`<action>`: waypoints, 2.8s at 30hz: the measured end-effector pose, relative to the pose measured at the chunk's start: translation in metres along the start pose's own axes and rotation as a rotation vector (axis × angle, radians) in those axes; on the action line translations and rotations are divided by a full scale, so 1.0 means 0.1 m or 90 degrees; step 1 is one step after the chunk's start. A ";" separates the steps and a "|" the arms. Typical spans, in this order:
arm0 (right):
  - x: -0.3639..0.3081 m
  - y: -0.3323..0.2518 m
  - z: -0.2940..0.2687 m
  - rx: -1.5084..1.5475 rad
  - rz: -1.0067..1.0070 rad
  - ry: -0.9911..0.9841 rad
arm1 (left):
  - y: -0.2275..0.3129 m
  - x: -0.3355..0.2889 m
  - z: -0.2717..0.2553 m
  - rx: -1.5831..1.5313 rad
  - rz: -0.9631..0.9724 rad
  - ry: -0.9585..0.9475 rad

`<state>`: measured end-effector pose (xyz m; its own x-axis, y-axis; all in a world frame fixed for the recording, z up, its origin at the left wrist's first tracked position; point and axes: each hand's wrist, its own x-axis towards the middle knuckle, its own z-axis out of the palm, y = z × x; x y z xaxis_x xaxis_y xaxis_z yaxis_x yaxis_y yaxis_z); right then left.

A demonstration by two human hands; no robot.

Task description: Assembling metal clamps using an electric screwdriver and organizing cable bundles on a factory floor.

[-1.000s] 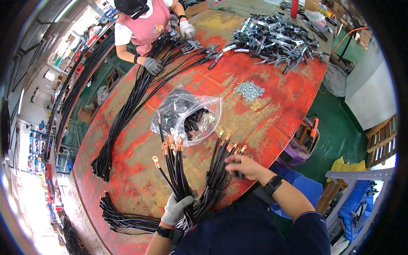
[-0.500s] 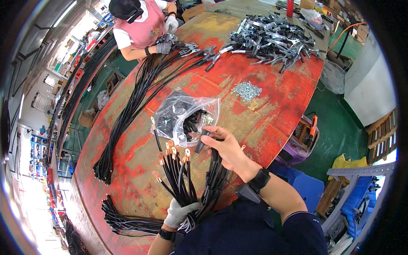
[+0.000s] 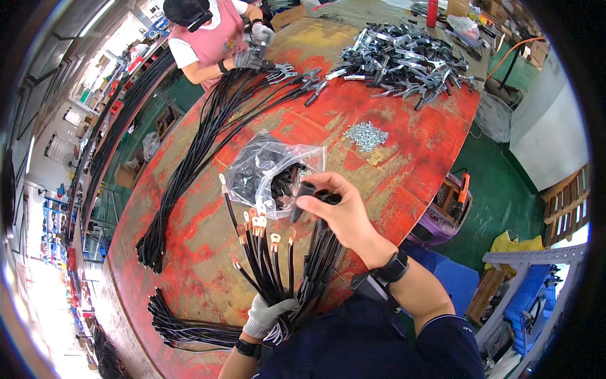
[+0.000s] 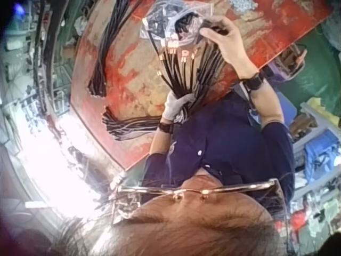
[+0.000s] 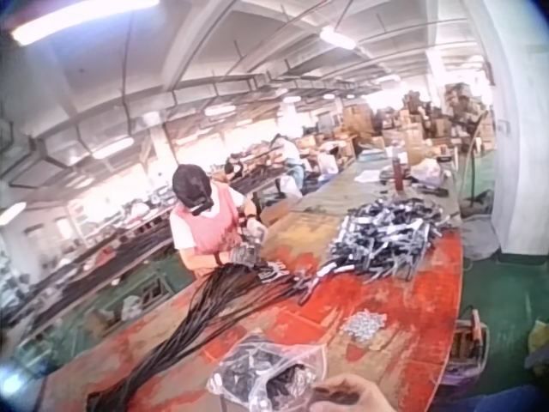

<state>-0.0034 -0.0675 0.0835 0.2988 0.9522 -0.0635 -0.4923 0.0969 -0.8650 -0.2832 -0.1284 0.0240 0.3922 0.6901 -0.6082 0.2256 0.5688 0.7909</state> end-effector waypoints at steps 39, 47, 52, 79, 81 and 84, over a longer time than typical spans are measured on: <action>-0.14 0.05 -0.07 0.399 0.160 0.011 | 0.11 -0.05 0.08 -0.073 0.021 0.044; -0.20 -0.01 -0.07 0.177 0.059 -0.152 | 0.11 -0.06 0.09 -0.090 0.013 0.045; -0.38 0.29 -0.15 -0.106 0.141 -0.242 | 0.06 -0.01 0.07 -0.077 -0.022 0.048; 0.05 0.13 -0.17 0.387 0.124 0.067 | 0.10 -0.04 0.13 -0.083 0.015 0.030; 0.04 0.09 -0.13 0.372 0.127 0.063 | 0.09 -0.04 0.11 -0.082 0.014 0.028; 0.02 -0.02 -0.13 0.278 0.113 -0.004 | 0.11 -0.05 0.11 -0.084 0.002 0.036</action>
<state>0.0090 -0.0694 0.0781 0.1747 0.9667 -0.1870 -0.8333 0.0440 -0.5511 -0.2733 -0.1306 0.0369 0.3414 0.7135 -0.6119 0.1042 0.6182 0.7791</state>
